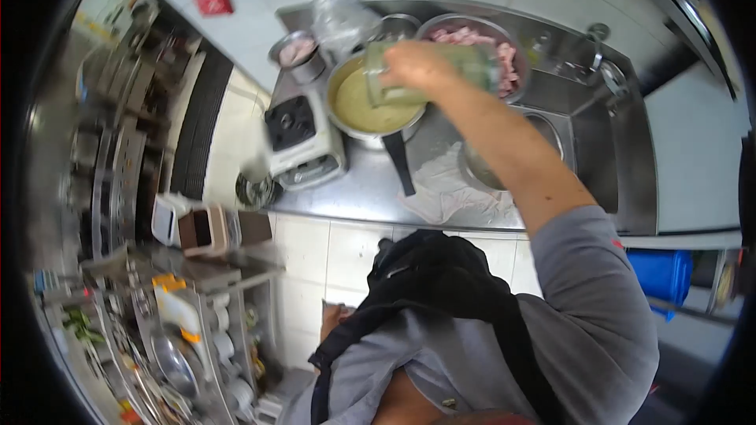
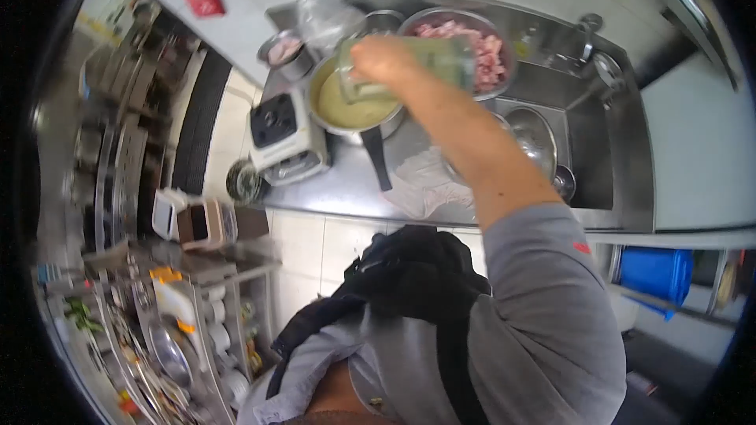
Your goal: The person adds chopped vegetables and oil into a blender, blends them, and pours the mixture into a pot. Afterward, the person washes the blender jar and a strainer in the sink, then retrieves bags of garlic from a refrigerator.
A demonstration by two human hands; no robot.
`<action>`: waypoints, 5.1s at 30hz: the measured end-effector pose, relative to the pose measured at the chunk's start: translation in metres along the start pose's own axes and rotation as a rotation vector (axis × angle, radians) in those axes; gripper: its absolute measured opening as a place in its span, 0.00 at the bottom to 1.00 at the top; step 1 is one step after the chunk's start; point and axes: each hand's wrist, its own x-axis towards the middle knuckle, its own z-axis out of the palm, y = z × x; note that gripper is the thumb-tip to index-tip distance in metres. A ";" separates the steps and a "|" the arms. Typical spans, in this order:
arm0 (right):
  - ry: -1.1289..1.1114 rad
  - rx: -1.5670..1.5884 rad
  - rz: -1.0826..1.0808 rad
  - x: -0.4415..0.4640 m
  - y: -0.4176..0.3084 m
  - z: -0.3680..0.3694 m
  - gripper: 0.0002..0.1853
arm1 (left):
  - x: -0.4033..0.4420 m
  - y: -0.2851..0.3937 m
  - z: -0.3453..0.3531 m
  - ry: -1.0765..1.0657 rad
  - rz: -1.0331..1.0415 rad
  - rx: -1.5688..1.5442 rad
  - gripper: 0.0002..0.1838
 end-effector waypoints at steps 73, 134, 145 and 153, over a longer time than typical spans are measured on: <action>1.344 1.094 1.078 -0.583 0.401 0.083 0.12 | 0.532 0.656 0.504 -0.177 0.178 0.630 0.27; 1.129 1.135 1.064 -0.544 0.405 0.058 0.17 | 0.540 0.729 0.511 -0.233 0.883 0.455 0.18; 0.564 1.299 1.030 -0.361 0.437 0.080 0.18 | 0.437 0.740 0.402 -0.301 0.260 -0.676 0.17; 0.442 0.996 0.855 -0.308 0.435 0.129 0.21 | 0.448 0.700 0.354 -0.177 0.039 -0.483 0.29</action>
